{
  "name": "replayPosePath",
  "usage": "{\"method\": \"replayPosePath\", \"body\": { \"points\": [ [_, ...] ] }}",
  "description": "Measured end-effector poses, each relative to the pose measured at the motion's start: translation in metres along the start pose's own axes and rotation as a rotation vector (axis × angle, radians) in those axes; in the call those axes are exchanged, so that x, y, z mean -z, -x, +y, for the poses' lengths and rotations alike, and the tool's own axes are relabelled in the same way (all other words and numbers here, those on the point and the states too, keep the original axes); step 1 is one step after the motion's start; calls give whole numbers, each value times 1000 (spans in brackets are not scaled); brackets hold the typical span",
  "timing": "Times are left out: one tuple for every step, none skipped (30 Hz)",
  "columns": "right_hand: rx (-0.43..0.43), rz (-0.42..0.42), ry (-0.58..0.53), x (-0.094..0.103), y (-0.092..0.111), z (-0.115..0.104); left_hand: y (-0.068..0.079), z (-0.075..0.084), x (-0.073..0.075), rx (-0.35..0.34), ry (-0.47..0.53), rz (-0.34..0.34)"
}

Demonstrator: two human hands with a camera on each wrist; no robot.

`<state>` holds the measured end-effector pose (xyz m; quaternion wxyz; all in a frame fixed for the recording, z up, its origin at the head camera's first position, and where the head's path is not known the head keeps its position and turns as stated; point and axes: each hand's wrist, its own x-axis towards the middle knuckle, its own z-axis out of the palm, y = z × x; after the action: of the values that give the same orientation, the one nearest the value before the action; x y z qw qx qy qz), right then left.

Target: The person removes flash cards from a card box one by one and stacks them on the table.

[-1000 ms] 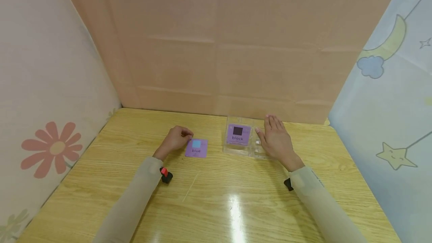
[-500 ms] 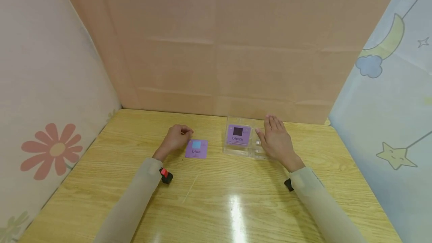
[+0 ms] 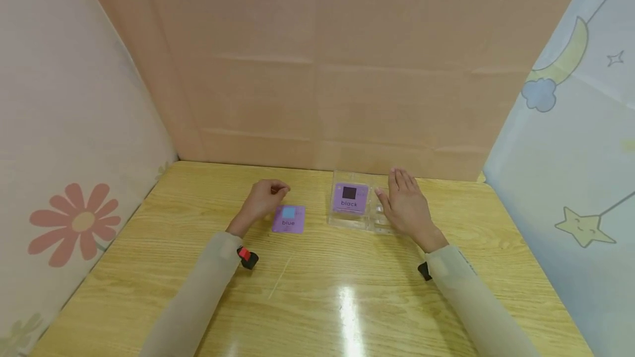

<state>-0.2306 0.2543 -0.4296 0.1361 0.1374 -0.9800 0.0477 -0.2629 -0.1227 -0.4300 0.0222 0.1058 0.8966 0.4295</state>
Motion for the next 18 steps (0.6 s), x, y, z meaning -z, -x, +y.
{"method": "replayPosePath", "body": {
  "points": [
    [1,-1,1,0,0,0,0,1,0,-1,2,-2],
    [0,-4,0,0,0,0,0,1,-1,-4,2,-4],
    [-1,-8,0,1,0,-1,0,2,-1,-5,-2,-5],
    [-2,-11,-1,1,0,-1,0,3,-1,-6,-6,-6],
    [-3,-14,-2,1,0,-1,0,4,-1,-10,-12,-7],
    [-5,-18,-2,2,0,-1,-1,5,-1,-13,-17,-7],
    [-6,-20,-4,2,-1,-1,-1,5,-1,-16,-21,-7],
    [-6,-21,-3,2,-1,-1,-1,6,-1,-20,-27,-9],
    [-7,-22,-3,2,-1,-1,-1,7,-1,-18,-26,-12],
    [-7,-22,-2,2,-1,-1,0,8,-1,-19,-25,-17],
    [-8,-21,0,1,-1,0,0,9,-1,-22,-25,-22],
    [-8,-22,2,1,0,0,0,10,-1,-22,-27,-25],
    [-8,-21,4,1,0,0,0,12,-1,-21,-27,-29],
    [-9,-23,6,1,0,0,0,13,-1,-19,-25,-33],
    [-11,-25,5,1,0,0,1,15,-1,-19,-24,-36],
    [-12,-27,5,1,0,0,0,16,-1,-22,-27,-38],
    [-13,-29,2,1,0,0,0,17,-2,-25,-29,-39],
    [-13,-30,0,2,0,-1,0,19,-2,-28,-30,-40]
  ]
}}
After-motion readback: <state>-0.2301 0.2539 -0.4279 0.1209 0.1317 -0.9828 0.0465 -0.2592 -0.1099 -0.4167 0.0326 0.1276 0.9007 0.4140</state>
